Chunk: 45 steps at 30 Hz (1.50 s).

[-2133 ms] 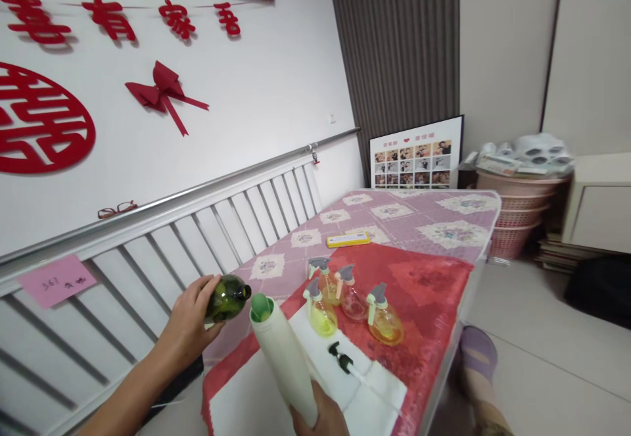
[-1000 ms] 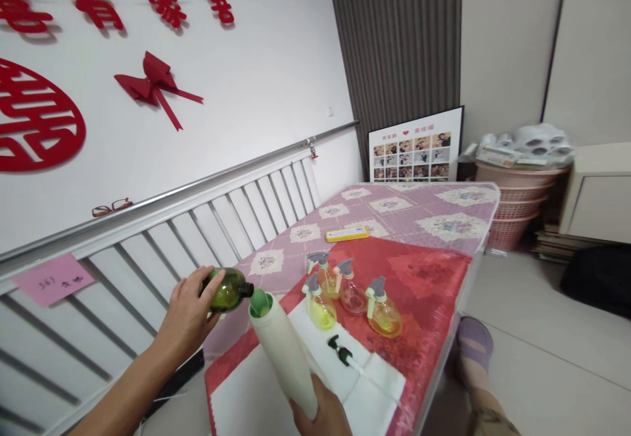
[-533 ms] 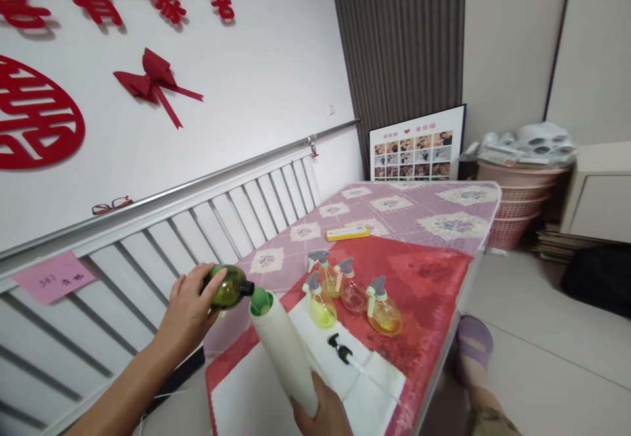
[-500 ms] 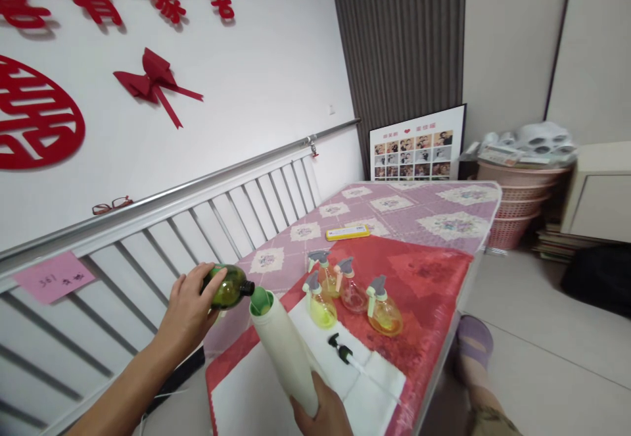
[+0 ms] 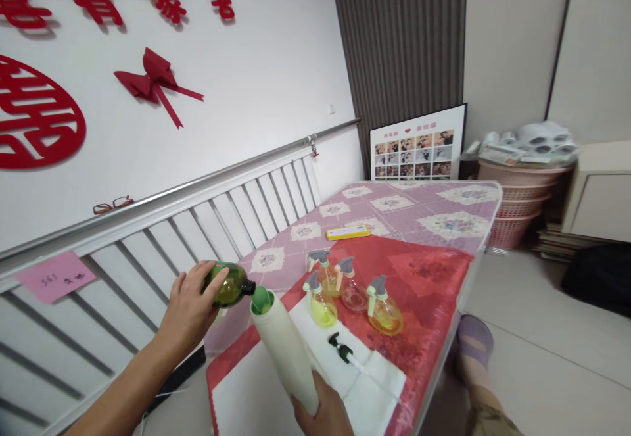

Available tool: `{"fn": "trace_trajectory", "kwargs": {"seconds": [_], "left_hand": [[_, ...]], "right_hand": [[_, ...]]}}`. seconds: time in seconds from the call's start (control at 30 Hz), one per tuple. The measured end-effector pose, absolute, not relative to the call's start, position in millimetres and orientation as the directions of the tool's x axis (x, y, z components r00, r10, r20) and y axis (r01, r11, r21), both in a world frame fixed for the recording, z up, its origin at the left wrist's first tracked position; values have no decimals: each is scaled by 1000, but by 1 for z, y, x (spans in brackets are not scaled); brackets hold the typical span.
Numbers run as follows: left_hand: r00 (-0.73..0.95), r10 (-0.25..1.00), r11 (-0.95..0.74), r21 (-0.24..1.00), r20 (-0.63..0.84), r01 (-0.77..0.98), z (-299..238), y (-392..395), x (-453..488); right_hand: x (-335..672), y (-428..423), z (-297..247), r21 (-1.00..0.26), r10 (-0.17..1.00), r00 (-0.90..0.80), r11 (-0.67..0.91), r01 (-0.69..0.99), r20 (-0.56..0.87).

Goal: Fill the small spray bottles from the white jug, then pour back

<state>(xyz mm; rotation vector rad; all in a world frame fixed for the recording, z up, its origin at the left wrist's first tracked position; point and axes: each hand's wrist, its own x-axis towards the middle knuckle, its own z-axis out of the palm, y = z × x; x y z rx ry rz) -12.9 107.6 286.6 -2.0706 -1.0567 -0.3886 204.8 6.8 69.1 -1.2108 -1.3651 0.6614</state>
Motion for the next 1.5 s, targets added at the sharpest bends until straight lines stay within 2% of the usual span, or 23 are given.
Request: {"fn": "trace_trajectory", "kwargs": {"seconds": [1.2,1.5], "left_hand": [[615,541,-323,-534,574,782,287,107,-10],[617,544,-331,-531,568,780,288,106,-10]], "right_hand": [[204,5,79,-890,880,211,366,270,426],[204,7,73,-924,928,176,278,264,329]]}}
